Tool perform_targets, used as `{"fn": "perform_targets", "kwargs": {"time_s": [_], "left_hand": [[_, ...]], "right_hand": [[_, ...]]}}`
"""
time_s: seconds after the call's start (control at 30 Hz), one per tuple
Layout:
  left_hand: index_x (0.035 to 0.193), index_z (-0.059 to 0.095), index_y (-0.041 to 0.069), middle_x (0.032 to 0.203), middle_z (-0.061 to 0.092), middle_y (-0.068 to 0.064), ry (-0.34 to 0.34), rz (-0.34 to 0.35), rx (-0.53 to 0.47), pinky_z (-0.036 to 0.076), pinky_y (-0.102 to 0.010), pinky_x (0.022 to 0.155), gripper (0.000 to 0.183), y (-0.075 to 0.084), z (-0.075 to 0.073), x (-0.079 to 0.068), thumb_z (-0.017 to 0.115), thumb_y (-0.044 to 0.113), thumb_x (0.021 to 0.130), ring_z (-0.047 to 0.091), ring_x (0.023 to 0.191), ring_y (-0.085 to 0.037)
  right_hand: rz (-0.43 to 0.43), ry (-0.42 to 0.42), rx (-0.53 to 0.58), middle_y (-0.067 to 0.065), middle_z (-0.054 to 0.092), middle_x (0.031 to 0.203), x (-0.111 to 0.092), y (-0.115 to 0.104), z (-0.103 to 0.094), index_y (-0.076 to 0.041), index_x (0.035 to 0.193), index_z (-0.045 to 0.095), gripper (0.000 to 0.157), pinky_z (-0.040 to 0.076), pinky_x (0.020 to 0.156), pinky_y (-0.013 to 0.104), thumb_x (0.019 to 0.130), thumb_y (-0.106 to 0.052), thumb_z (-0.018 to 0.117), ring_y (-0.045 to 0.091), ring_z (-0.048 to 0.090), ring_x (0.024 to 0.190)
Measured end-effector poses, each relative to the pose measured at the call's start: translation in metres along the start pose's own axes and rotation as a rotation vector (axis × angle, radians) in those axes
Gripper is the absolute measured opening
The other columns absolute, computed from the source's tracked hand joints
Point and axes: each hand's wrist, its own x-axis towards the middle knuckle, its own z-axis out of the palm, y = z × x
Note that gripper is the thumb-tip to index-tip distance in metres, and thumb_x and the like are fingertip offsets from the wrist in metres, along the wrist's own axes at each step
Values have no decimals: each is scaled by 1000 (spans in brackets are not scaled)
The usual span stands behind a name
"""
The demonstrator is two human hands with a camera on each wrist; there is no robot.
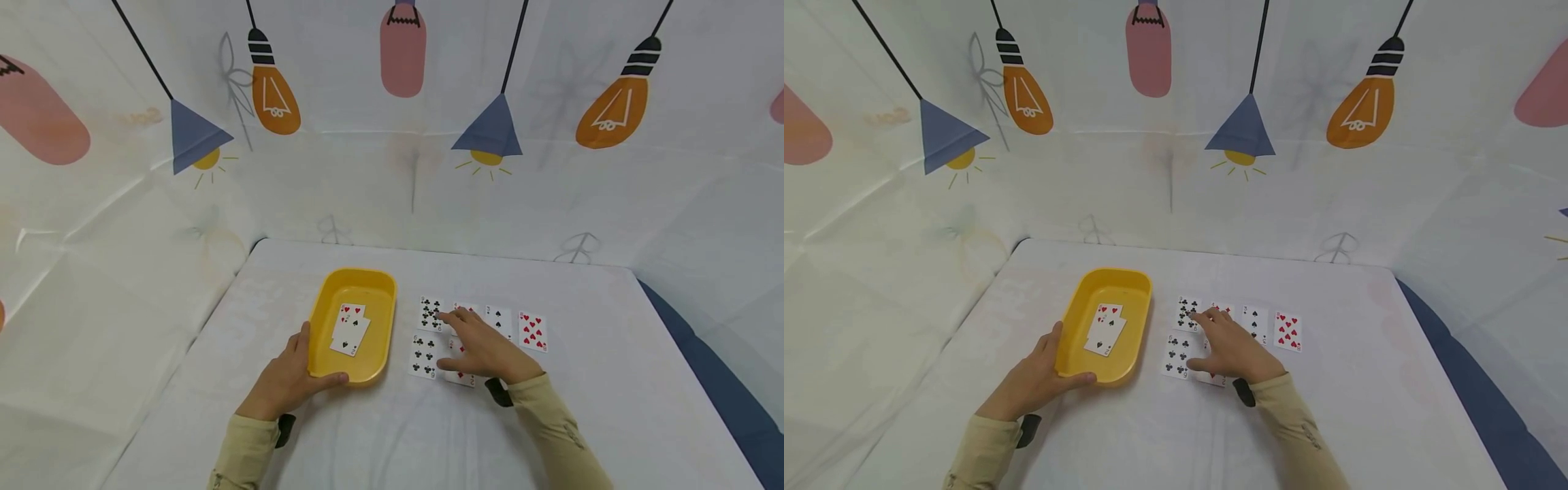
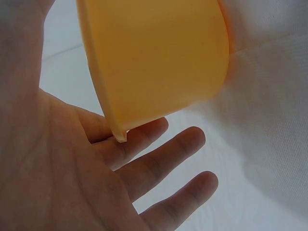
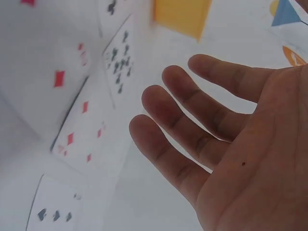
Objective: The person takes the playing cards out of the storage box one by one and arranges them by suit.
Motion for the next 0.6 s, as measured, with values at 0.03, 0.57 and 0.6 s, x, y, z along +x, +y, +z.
{"fn": "perform_targets", "kwargs": {"time_s": [0.03, 0.57, 0.6], "left_hand": [[160, 6, -4, 155, 34, -29, 1, 2, -1, 47, -58, 99, 139, 0, 0, 0, 70, 81, 72, 59, 114, -46], [160, 5, -4, 156, 33, -29, -8, -5, -2, 46, -59, 100, 139, -1, 0, 0, 70, 81, 72, 58, 116, -46], [160, 5, -4, 156, 33, -29, -9, -5, -5, 46, -59, 100, 139, -1, 0, 0, 70, 81, 72, 58, 116, -46]], "right_hand": [[1, 2, 4, 14, 48, 145, 2, -2, -1, -12, 151, 46, 84, 46, 104, 51, 82, -43, 82, 32, 46, 133], [-8, 97, 98, 7, 46, 145, 27, -33, 1, -19, 153, 44, 85, 51, 98, 48, 84, -59, 74, 23, 51, 124], [-12, 104, 104, 7, 47, 145, 29, -35, 2, -19, 153, 44, 85, 51, 98, 47, 84, -60, 74, 22, 50, 123]]}}
